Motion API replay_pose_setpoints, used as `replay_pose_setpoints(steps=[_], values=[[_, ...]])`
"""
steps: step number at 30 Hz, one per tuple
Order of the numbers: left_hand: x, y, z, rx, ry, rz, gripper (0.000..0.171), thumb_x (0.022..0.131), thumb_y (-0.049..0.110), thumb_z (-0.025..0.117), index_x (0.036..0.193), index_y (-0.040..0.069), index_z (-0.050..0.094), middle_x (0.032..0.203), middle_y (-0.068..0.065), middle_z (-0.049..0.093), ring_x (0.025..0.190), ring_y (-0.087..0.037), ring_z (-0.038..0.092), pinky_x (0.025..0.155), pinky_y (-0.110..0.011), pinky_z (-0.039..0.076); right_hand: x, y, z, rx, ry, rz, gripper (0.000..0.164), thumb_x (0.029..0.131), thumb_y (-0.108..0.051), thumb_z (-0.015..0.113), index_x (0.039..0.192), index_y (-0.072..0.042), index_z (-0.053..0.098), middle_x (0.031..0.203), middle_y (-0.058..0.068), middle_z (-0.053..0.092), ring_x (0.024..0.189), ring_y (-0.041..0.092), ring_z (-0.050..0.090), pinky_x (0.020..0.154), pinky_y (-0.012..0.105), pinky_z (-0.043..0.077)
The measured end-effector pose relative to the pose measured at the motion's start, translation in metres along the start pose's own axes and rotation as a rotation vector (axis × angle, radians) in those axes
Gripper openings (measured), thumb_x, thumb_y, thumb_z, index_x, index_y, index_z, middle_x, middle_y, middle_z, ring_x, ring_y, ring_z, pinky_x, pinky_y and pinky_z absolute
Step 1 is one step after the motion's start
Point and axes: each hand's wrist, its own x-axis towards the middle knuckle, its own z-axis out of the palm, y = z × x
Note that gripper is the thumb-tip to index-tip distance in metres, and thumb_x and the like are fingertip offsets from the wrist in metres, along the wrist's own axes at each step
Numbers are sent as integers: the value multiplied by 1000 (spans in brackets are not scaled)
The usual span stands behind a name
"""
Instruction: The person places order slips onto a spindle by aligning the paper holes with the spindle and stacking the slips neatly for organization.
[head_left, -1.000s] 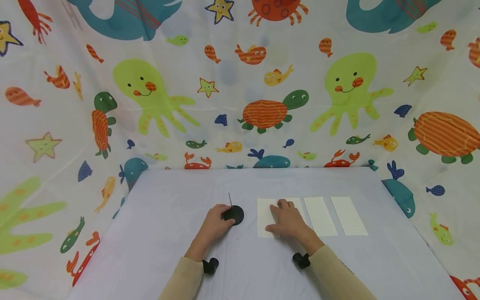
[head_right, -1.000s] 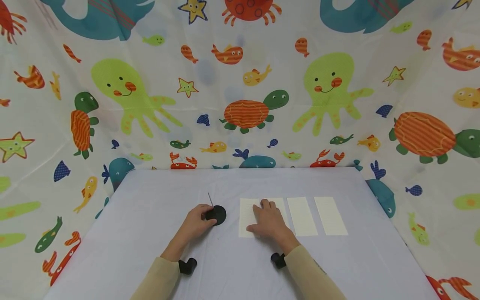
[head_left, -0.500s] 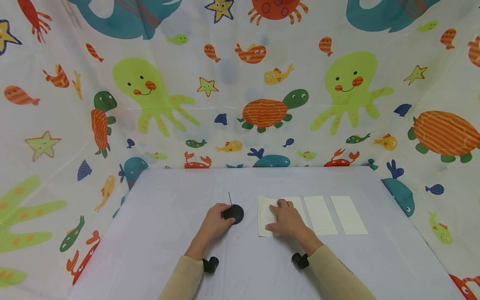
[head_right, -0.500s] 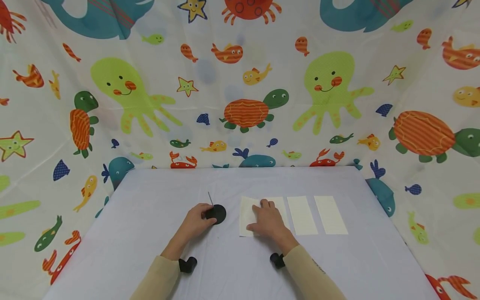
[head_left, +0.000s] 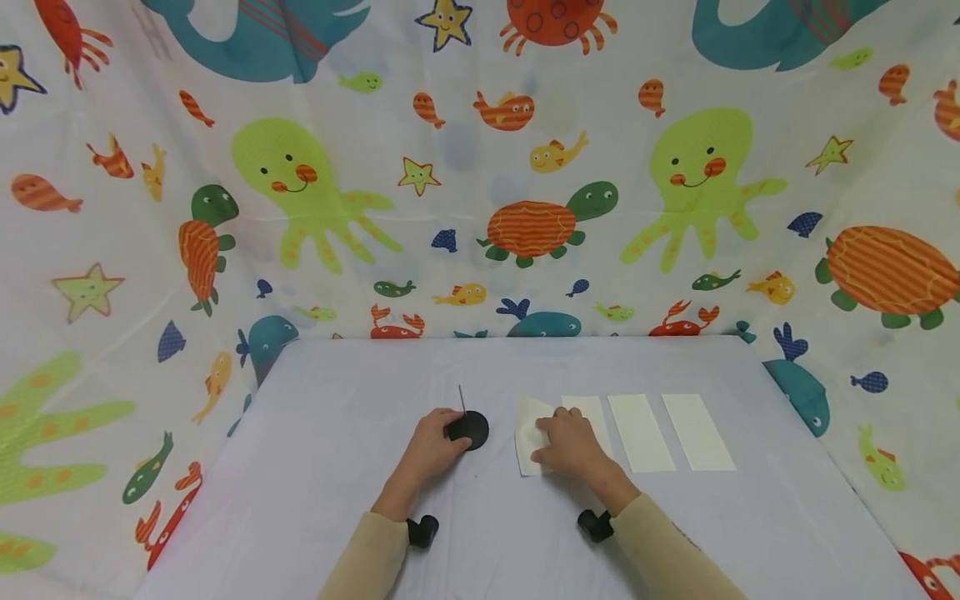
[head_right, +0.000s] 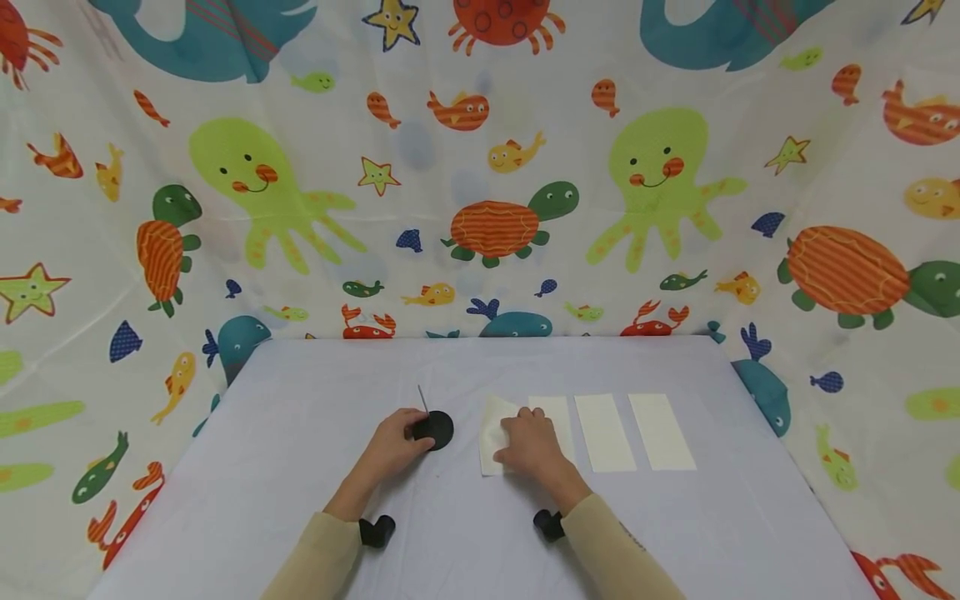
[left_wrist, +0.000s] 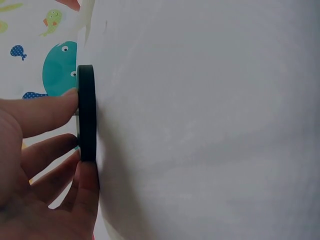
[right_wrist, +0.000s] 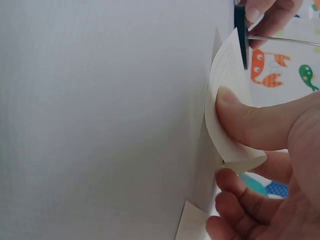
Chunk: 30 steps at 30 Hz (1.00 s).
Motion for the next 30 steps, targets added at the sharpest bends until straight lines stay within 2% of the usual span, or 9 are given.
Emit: replay_pose_setpoints(steps=[8,17,24,30], values=[[-1,0,0,4,4,-9,47,87,11,77,128,-8,64,130,-24,60,124,-42,55,103,-54,44,-2,-6,2,258,24,75,45,78,-5,82,120,3,69,96,11,64,83,22,57,73,40,50],[-1,0,1,5,0,-5,47,88,12,76,129,-7,64,131,-24,59,126,-43,54,104,-54,43,-4,-6,3,382,95,103,30,84,2,70,114,3,71,89,9,58,79,21,51,70,37,46],[-2,0,1,-2,-2,-7,47,88,12,76,129,-7,64,131,-24,59,125,-42,54,105,-53,43,-4,-3,5,493,152,165,21,86,-1,67,105,-3,74,103,10,66,87,22,60,75,40,51],[-2,-1,2,15,-1,-8,47,88,14,76,129,-7,64,131,-23,60,125,-42,54,104,-54,43,-6,1,8,523,205,182,17,86,-1,68,101,-5,75,98,9,66,85,21,61,73,38,51]])
